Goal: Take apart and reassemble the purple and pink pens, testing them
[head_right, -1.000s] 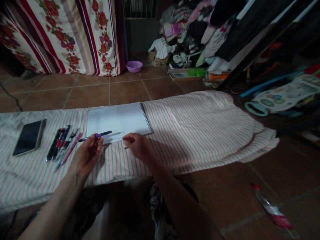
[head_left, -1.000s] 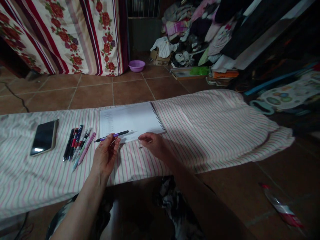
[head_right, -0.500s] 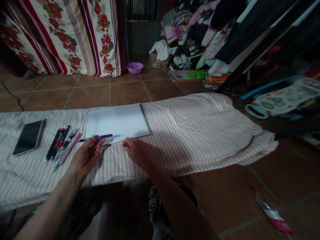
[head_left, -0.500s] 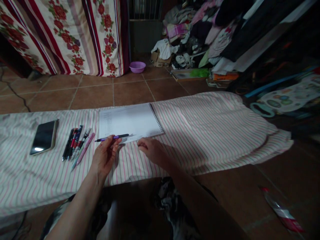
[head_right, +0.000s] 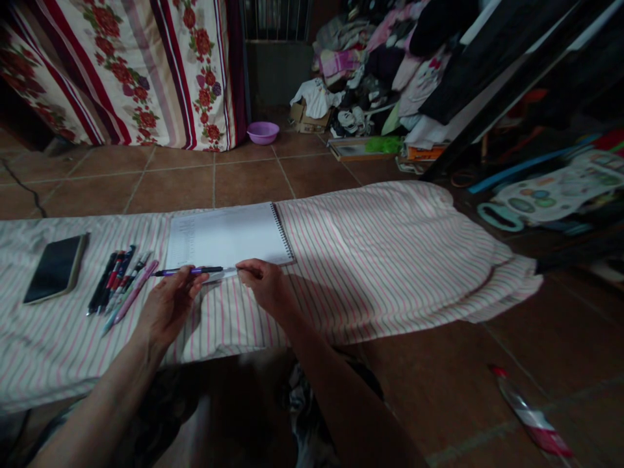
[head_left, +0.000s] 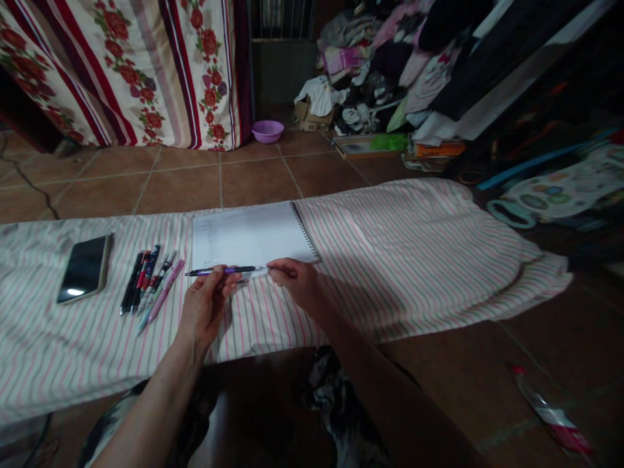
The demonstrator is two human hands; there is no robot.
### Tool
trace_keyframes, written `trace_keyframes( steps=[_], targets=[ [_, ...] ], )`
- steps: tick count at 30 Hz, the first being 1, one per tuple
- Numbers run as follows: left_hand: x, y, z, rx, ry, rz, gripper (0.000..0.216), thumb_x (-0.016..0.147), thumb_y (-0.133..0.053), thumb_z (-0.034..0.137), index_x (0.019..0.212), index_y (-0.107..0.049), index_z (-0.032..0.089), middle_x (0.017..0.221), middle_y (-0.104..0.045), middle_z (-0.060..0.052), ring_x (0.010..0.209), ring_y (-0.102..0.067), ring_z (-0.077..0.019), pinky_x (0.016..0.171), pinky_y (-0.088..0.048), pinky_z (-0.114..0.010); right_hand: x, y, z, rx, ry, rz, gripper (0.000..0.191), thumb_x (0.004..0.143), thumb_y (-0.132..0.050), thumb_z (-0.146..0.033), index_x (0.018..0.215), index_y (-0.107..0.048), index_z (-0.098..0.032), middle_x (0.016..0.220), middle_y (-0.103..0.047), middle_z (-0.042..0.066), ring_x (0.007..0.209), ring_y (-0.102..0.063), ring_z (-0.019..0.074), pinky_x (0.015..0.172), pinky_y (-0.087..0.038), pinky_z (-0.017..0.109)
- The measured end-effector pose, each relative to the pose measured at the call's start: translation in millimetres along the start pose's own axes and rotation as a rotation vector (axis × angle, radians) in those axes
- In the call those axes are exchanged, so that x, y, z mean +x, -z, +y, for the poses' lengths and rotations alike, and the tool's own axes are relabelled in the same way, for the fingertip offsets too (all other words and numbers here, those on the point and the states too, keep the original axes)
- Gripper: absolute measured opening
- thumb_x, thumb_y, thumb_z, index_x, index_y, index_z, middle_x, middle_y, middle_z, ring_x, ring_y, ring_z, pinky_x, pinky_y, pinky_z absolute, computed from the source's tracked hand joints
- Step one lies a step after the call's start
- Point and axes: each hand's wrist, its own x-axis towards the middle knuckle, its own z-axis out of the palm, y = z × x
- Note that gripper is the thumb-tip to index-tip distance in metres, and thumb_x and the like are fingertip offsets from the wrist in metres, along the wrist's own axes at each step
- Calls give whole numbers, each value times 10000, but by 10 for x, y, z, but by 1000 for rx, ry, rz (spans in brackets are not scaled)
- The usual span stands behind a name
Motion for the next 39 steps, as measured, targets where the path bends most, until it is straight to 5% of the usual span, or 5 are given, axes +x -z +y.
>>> trace_keyframes(
  steps=[23, 39],
  targets=[
    [-45, -47, -42, 50, -41, 5, 74, 734, -606, 52, 666, -606, 82, 662, -675, -40, 550, -659, -122, 498, -523, -162, -13, -54, -25, -16, 48, -19, 173, 713, -576, -222, 837, -696, -211, 791, -712, 12, 716, -645, 151, 680, -487, 260],
    [8, 31, -77, 121, -76, -101, 144, 630, -732, 147, 737, -651, 91, 718, -684, -44, 603, -665, -132, 538, -525, -181, -21, -54, -75, -25, 36, -68, 126, 707, -563, -202, 812, -629, -183, 717, -670, 0, 664, -618, 123, 635, -470, 242]
  ],
)
